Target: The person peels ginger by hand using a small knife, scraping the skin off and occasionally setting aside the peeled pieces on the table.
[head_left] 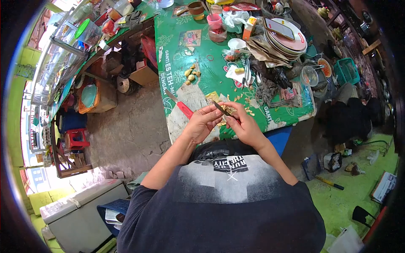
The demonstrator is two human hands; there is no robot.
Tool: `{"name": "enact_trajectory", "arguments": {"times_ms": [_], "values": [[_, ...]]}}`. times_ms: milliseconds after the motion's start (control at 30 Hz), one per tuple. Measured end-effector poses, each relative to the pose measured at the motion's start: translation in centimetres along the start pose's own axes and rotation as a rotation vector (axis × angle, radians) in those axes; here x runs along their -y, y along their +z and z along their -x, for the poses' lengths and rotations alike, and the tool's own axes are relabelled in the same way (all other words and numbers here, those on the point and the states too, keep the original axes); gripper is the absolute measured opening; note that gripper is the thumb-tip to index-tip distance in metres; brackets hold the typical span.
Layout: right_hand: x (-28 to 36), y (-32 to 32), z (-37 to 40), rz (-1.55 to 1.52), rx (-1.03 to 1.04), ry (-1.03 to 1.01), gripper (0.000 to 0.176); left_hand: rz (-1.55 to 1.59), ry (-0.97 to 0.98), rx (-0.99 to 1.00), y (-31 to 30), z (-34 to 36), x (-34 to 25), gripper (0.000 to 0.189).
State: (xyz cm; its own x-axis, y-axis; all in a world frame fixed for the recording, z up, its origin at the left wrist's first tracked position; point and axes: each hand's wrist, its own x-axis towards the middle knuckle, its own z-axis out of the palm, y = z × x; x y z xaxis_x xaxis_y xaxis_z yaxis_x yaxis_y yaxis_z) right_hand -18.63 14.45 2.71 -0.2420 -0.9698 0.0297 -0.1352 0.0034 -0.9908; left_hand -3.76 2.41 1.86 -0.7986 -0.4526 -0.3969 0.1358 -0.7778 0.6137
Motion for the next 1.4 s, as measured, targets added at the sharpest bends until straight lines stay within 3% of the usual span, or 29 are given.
{"name": "enact_trajectory", "arguments": {"times_ms": [267, 333, 467, 567, 733, 800, 1033, 1333, 1400], "values": [[-1.2, 0.1, -3.4, 0.020, -0.004, -0.047, 0.030, 0.048, -0.023, 0.050, -2.5, -2.2, -0.8, 0.027], [-1.9, -0.2, -4.2, -0.405, 0.114, 0.166, 0.027, 0.028, -0.030, 0.012, -2.7, -2.8, -1.4, 0.029], [-2.7, -1.1, -5.2, -0.638, 0.098, 0.337, 0.032, 0.092, -0.055, -0.018, -3.7, -4.0, -1.5, 0.039], [-3.5, -1.6, -5.1, -0.143, 0.035, 0.217, 0.049, 0.121, -0.030, -0.078, -3.5, -4.0, -1.7, 0.049], [-1.1, -0.8, -4.4, 0.006, 0.164, 0.228, 0.048, 0.130, -0.035, -0.020, -4.8, -4.0, -1.2, 0.050], [-0.4, -0.6, -4.5, 0.281, 0.120, 0.095, 0.049, 0.130, -0.018, 0.021, -4.8, -4.0, -1.2, 0.050], [0.0, -1.1, -4.6, 0.274, 0.216, 0.092, 0.047, 0.104, -0.020, -0.034, -3.6, -2.9, -2.0, 0.043], [-0.5, -0.9, -4.2, 0.205, 0.188, 0.092, 0.044, 0.053, -0.046, -0.037, -3.2, -2.1, -2.2, 0.043], [-0.4, -0.9, -4.1, 0.290, 0.147, 0.007, 0.040, 0.050, -0.059, -0.023, -3.3, -2.1, -2.2, 0.042]]}}
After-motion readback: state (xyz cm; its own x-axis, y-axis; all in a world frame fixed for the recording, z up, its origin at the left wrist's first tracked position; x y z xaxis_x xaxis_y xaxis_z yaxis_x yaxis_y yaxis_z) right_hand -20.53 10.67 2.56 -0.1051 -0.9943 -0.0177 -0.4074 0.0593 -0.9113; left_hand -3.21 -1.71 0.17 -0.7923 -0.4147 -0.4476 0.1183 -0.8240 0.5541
